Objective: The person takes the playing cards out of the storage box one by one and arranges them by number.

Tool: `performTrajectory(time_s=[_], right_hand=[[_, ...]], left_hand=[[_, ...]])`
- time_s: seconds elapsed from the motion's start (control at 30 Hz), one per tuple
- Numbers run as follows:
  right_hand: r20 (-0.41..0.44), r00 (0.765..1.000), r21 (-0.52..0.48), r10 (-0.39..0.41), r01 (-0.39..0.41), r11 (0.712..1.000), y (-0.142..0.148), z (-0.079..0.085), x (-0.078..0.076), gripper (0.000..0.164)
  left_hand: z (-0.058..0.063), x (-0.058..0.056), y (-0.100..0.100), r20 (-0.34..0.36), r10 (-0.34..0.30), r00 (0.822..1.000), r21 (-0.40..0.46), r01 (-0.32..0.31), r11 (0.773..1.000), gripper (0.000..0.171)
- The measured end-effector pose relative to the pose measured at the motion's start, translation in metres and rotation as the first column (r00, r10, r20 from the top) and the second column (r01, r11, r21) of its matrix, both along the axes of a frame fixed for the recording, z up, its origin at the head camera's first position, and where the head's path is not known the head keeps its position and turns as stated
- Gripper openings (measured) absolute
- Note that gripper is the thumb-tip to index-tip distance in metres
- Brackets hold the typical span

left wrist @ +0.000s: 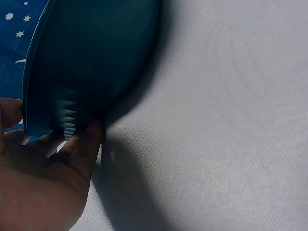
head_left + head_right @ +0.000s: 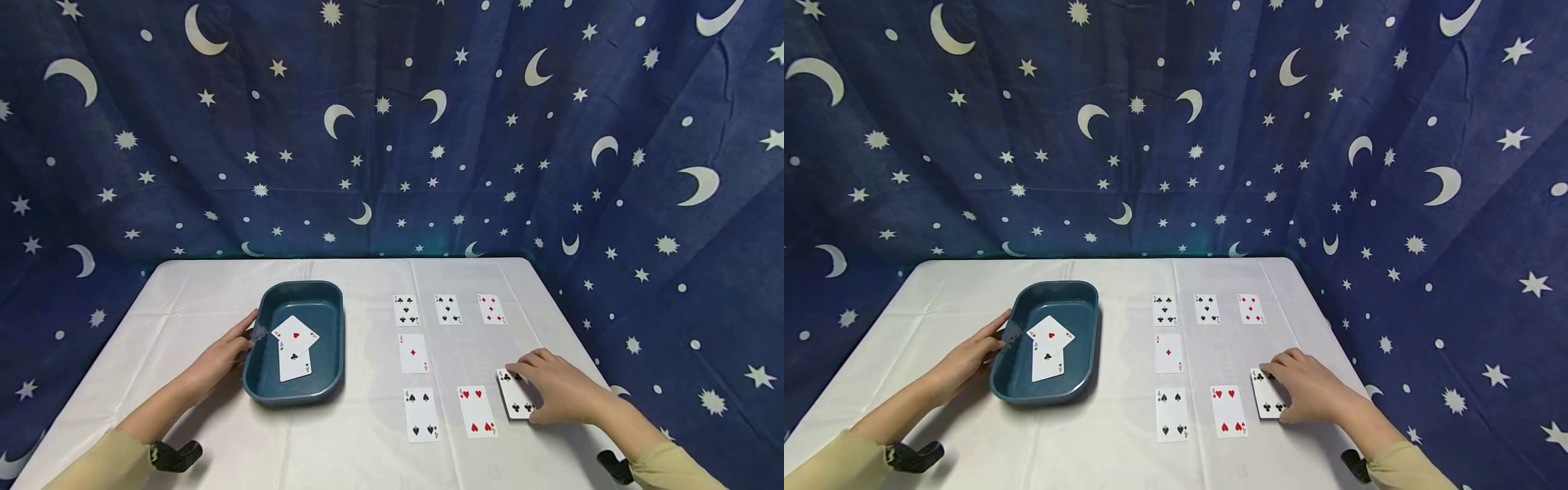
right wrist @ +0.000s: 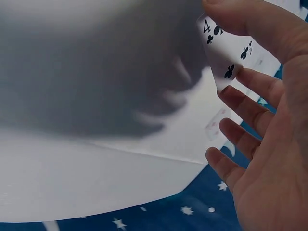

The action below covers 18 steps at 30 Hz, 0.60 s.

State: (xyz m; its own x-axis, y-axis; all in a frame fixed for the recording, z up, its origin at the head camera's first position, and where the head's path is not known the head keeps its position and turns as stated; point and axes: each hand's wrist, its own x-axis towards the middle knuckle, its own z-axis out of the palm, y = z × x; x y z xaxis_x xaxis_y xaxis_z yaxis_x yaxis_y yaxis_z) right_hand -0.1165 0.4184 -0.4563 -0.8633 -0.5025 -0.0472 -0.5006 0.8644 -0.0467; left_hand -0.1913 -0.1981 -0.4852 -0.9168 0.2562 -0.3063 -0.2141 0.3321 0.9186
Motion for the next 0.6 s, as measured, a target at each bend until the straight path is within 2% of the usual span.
performTrajectory(time_s=[0.33, 0.6], right_hand=[[0.013, 0.999, 0.004, -0.038, 0.038, 0.999, 0.019, -0.01, 0.011, 0.083], [0.026, 0.999, -0.017, -0.047, 0.047, 0.999, 0.023, -0.012, 0.015, 0.083]], left_hand=[[-0.001, 0.0, -0.003, -0.015, -0.012, 1.0, 0.002, 0.012, 1.0, 0.072], [-0.001, 0.0, -0.003, -0.02, -0.026, 0.999, 0.012, 0.026, 1.0, 0.072]])
